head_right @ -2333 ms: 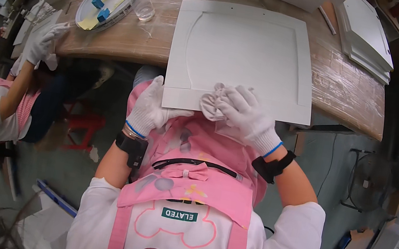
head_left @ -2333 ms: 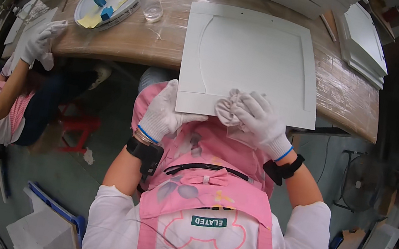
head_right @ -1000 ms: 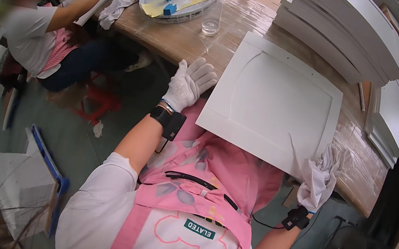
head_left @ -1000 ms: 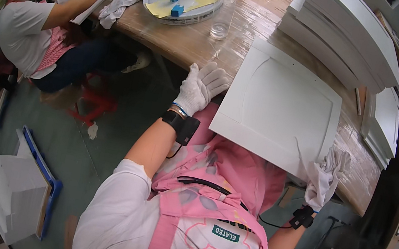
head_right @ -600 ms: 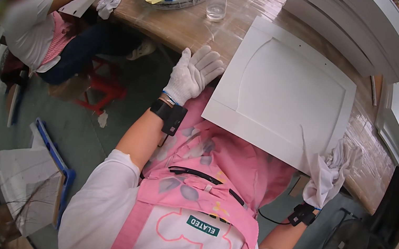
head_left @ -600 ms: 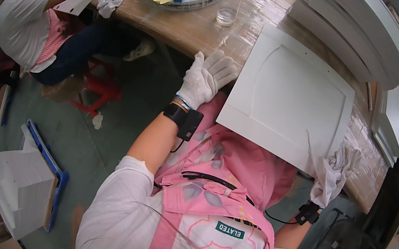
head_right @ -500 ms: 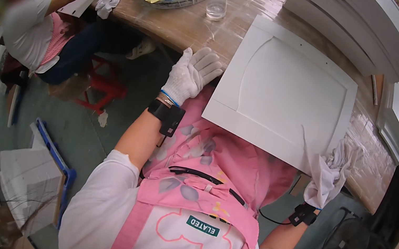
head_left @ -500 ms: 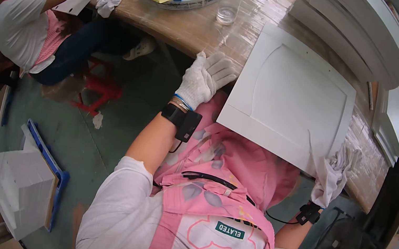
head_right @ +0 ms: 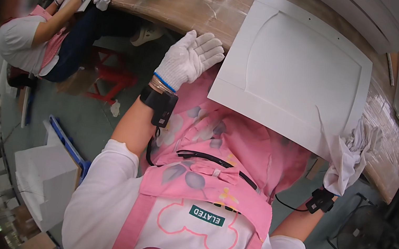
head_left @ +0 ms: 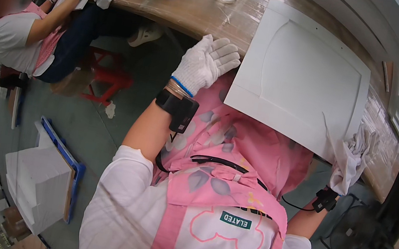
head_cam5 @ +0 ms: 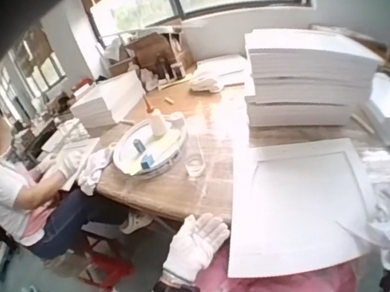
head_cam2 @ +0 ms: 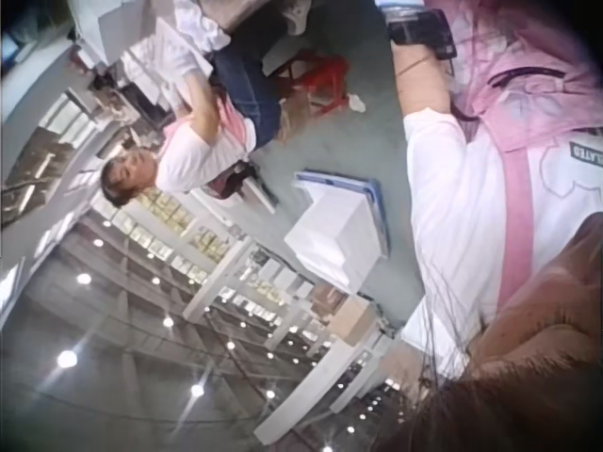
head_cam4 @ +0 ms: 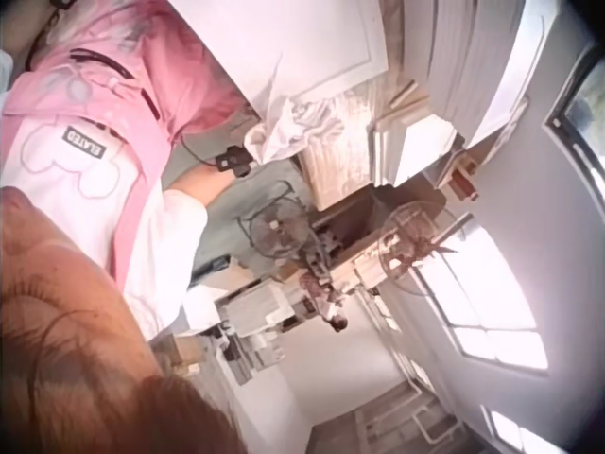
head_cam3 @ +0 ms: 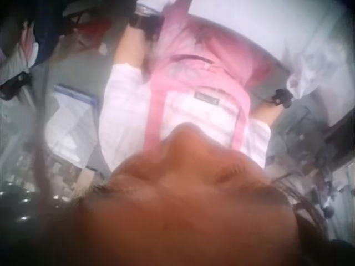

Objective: Cleaning and scraping excess material or imperfections from white wooden cabinet door panels at a factory workbench.

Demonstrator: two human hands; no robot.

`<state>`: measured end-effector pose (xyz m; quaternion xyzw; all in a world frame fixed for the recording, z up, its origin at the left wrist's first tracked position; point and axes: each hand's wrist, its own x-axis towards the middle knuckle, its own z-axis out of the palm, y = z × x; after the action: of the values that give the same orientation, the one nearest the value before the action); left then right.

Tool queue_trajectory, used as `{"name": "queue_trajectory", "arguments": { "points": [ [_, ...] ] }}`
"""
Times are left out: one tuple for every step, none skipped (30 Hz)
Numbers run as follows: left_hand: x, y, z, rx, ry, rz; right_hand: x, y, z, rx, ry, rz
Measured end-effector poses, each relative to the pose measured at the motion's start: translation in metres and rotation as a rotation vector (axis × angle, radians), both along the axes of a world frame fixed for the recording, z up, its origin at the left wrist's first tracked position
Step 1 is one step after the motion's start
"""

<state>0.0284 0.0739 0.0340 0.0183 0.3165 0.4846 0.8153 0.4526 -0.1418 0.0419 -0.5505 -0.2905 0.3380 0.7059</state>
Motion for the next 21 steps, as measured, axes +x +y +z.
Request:
{"name": "queue_trajectory", "arguments": {
  "points": [
    [0.004,0.001,0.002,-0.005,0.019,-0.002,0.001,0.001,0.003,-0.051,-0.053,-0.017],
    [0.008,0.003,0.004,-0.010,0.038,-0.006,0.001,0.001,0.005,-0.104,-0.104,-0.034],
    [0.011,0.002,0.007,-0.012,0.039,-0.023,0.009,-0.004,-0.002,-0.001,0.219,-0.009],
    [0.014,0.001,0.011,-0.015,0.094,-0.034,0.017,-0.007,-0.004,0.113,0.536,0.017],
    [0.019,0.000,0.015,-0.016,0.142,-0.053,0.007,-0.002,0.003,0.124,0.526,-0.006],
    [0.024,-0.001,0.017,-0.017,0.189,-0.075,-0.012,0.008,0.014,0.141,0.402,0.016],
    [0.023,-0.004,0.017,-0.007,0.223,-0.107,-0.018,0.018,0.023,0.154,0.278,0.043],
    [0.020,-0.005,0.012,0.033,0.214,-0.150,-0.007,0.019,0.013,0.177,0.275,0.083],
    [0.018,-0.003,0.005,0.074,0.200,-0.198,0.006,0.016,0.000,0.200,0.269,0.119],
    [0.017,-0.002,0.000,0.087,0.198,-0.205,0.002,0.018,0.000,0.262,0.306,0.147],
    [0.022,0.001,-0.001,0.105,0.185,-0.223,0.020,0.010,-0.017,0.303,0.417,0.237],
    [0.027,0.002,0.003,0.124,0.218,-0.250,0.026,0.010,-0.030,0.364,0.452,0.245],
    [0.030,0.001,0.009,0.144,0.256,-0.266,0.024,0.011,-0.037,0.426,0.492,0.263],
    [0.036,0.000,0.016,0.177,0.359,-0.279,0.020,0.011,-0.035,0.443,0.472,0.235],
    [0.040,0.001,0.014,0.194,0.347,-0.307,0.015,0.012,-0.031,0.460,0.514,0.196],
    [0.037,0.002,0.009,0.237,0.422,-0.324,0.015,0.012,-0.033,0.481,0.537,0.180],
    [0.038,0.004,0.007,0.279,0.494,-0.345,0.016,0.010,-0.034,0.501,0.555,0.156],
    [0.038,0.005,0.006,0.328,0.573,-0.367,0.021,0.009,-0.038,0.487,0.613,0.189],
    [0.043,0.007,0.011,0.342,0.568,-0.378,0.023,0.007,-0.042,0.468,0.674,0.225],
    [0.048,0.010,0.016,0.344,0.752,-0.424,0.027,0.005,-0.046,0.470,0.677,0.245],
    [0.053,0.013,0.022,0.344,0.936,-0.463,0.029,0.003,-0.049,0.480,0.668,0.241]
  ]
}}
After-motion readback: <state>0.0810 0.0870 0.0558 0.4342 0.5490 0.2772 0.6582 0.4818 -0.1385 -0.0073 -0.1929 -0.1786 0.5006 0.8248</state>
